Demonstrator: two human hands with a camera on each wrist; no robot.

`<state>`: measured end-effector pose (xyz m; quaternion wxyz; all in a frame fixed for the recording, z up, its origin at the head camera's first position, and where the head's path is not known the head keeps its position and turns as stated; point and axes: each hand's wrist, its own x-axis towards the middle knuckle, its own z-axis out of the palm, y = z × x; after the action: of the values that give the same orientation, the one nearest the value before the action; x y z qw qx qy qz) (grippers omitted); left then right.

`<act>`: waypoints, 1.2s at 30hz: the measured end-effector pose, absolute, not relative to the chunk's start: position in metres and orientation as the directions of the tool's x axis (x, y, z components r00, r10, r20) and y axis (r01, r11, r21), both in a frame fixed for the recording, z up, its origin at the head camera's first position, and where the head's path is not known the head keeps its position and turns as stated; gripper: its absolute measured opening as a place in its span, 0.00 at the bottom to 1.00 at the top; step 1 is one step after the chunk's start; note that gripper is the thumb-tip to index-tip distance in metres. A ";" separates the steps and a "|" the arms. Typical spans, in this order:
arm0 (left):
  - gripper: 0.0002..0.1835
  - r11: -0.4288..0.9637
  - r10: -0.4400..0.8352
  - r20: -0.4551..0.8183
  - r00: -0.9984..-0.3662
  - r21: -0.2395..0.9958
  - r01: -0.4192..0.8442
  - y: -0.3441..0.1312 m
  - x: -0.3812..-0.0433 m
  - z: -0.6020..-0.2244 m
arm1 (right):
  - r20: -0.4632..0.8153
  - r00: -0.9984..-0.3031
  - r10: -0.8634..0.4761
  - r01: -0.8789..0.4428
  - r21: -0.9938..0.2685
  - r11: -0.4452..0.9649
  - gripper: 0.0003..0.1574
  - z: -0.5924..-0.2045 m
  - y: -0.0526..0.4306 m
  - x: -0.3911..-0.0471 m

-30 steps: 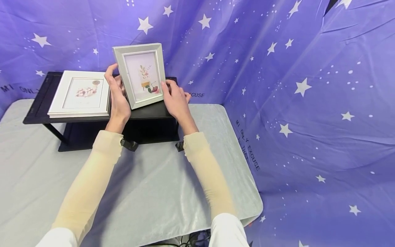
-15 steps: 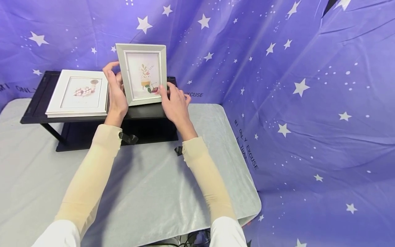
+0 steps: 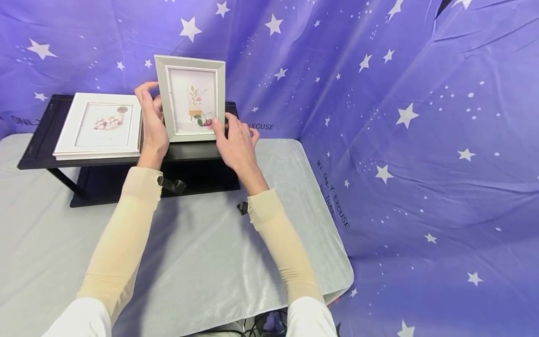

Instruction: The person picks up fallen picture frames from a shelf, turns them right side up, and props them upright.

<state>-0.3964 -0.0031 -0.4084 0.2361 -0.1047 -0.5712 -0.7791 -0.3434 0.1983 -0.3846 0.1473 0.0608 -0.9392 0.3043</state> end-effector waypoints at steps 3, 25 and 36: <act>0.22 -0.253 -0.241 0.429 -0.871 0.838 0.483 -0.004 -0.393 -0.407 | 0.312 -0.950 -0.027 -0.202 -0.543 0.815 0.41 -0.385 0.199 -0.343; 0.16 0.148 -0.442 0.436 -0.784 0.897 0.416 -0.072 -0.328 -0.345 | 0.510 -0.860 -0.034 -0.355 -0.547 0.759 0.50 -0.371 0.164 -0.357; 0.12 0.356 -0.401 0.509 -0.762 0.853 0.382 -0.088 -0.318 -0.345 | 0.623 -0.768 -0.146 -0.560 -0.543 0.625 0.34 -0.364 0.150 -0.361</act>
<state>-0.3179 -0.0883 -0.3454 0.3449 0.0064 -0.7477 -0.5674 -0.3610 0.1500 -0.3641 0.2714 0.2053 -0.8597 0.3809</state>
